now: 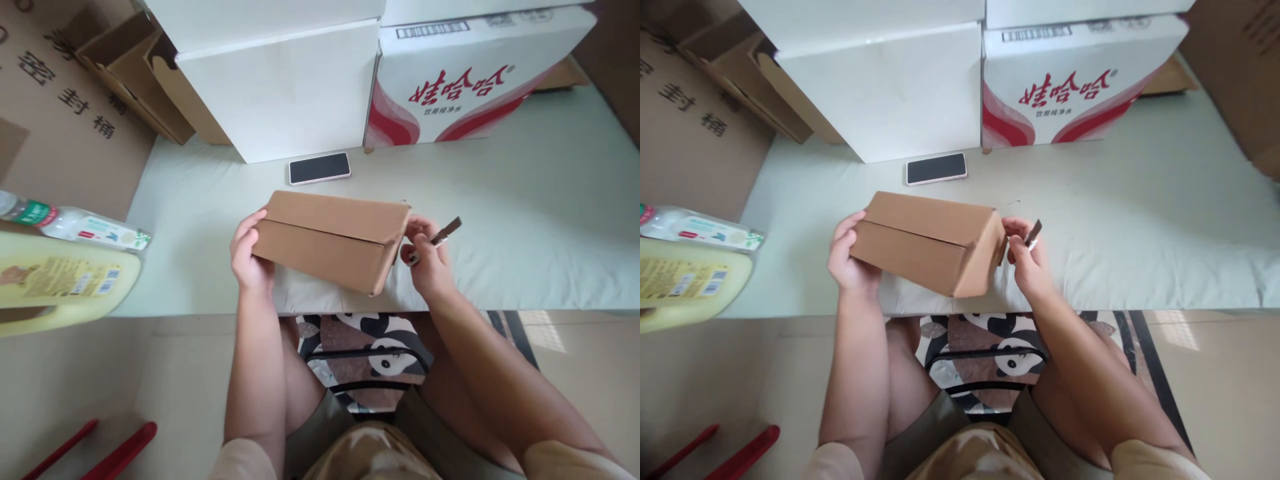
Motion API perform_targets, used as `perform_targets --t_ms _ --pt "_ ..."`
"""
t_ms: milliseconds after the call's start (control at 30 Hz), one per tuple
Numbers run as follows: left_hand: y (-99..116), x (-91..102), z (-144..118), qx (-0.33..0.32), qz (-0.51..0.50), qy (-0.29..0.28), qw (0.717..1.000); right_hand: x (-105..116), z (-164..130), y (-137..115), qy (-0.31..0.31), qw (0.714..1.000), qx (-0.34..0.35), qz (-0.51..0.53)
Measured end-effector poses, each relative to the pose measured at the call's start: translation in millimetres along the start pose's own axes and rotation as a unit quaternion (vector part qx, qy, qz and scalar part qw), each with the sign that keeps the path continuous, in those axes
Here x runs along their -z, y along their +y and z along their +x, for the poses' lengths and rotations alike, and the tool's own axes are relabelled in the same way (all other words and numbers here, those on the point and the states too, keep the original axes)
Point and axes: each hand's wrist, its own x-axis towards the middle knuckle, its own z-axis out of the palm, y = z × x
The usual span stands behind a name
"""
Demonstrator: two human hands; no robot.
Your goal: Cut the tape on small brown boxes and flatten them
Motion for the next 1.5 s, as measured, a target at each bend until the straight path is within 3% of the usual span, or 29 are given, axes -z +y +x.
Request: perform_targets --t_ms 200,367,533,1500 --pt "-3.1 16.8 6.9 0.013 -0.03 0.047 0.998 -6.1 -4.1 5.1 -0.05 0.997 -0.023 -0.058" --pt "-4.5 20.1 7.1 0.015 -0.035 0.033 0.999 -12.4 -5.4 8.6 -0.02 0.997 -0.033 -0.06" --pt "-5.4 23.0 6.7 0.02 -0.039 0.034 0.998 -14.3 -6.1 8.4 -0.035 0.997 -0.063 -0.027" --pt "-3.3 22.7 3.8 0.046 -0.039 0.062 0.996 -15.2 -10.6 1.9 -0.038 0.995 -0.096 0.002"
